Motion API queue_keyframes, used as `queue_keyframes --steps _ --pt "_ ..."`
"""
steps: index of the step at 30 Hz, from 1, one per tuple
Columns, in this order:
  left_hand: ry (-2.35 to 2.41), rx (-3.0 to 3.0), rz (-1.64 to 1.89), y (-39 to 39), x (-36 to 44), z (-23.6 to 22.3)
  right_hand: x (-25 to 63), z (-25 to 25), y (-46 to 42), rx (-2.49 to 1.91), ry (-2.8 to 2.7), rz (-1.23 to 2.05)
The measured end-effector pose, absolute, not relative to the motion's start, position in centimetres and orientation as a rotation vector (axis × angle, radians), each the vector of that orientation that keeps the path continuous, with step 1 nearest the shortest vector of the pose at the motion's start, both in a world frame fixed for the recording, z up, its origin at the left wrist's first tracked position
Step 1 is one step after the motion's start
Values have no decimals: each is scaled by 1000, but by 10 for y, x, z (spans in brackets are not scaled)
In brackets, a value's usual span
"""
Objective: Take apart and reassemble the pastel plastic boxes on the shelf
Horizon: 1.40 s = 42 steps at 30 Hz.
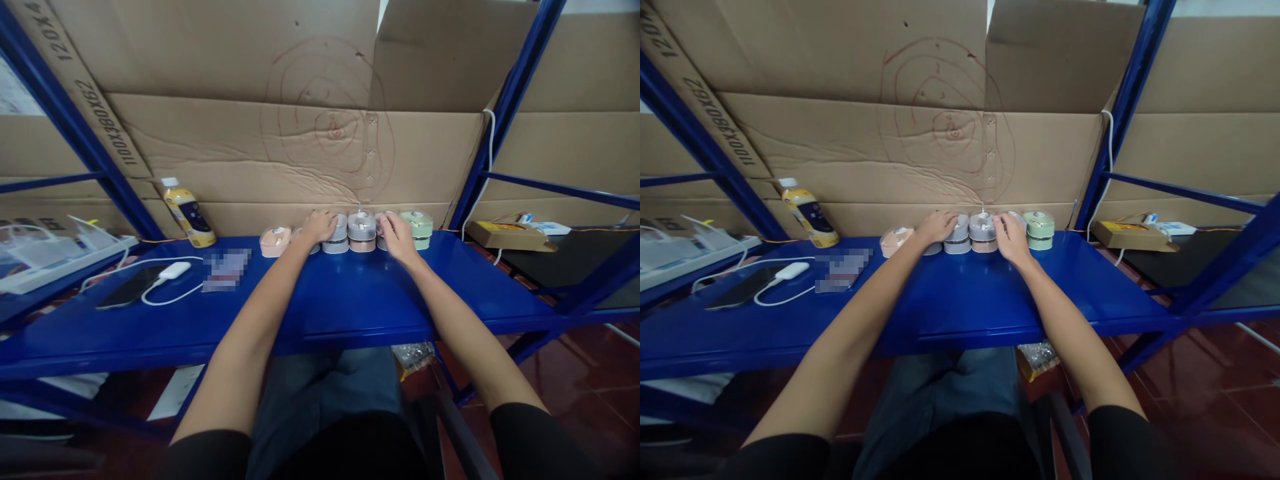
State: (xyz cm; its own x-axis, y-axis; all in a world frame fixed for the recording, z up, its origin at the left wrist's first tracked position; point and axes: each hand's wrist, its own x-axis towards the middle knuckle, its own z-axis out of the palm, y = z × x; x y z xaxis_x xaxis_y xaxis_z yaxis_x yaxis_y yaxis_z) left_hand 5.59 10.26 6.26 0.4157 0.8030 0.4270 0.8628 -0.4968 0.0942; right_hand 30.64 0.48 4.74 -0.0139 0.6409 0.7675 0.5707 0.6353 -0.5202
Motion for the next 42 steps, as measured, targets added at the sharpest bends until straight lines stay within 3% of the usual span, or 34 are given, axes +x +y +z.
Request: queue_keyframes --steps 19,28,38,42 --pt "-1585 -2498 -797 92 19 71 310 50 3 -997 -1663 52" --pt "-2266 -2140 -257 64 -67 50 308 47 4 -1010 -1673 49" --pt "-2315 -1951 -458 26 -63 45 313 45 4 -1042 -1678 109" --pt "-2234 -1859 -793 11 -73 61 310 47 0 -1033 -1683 107"
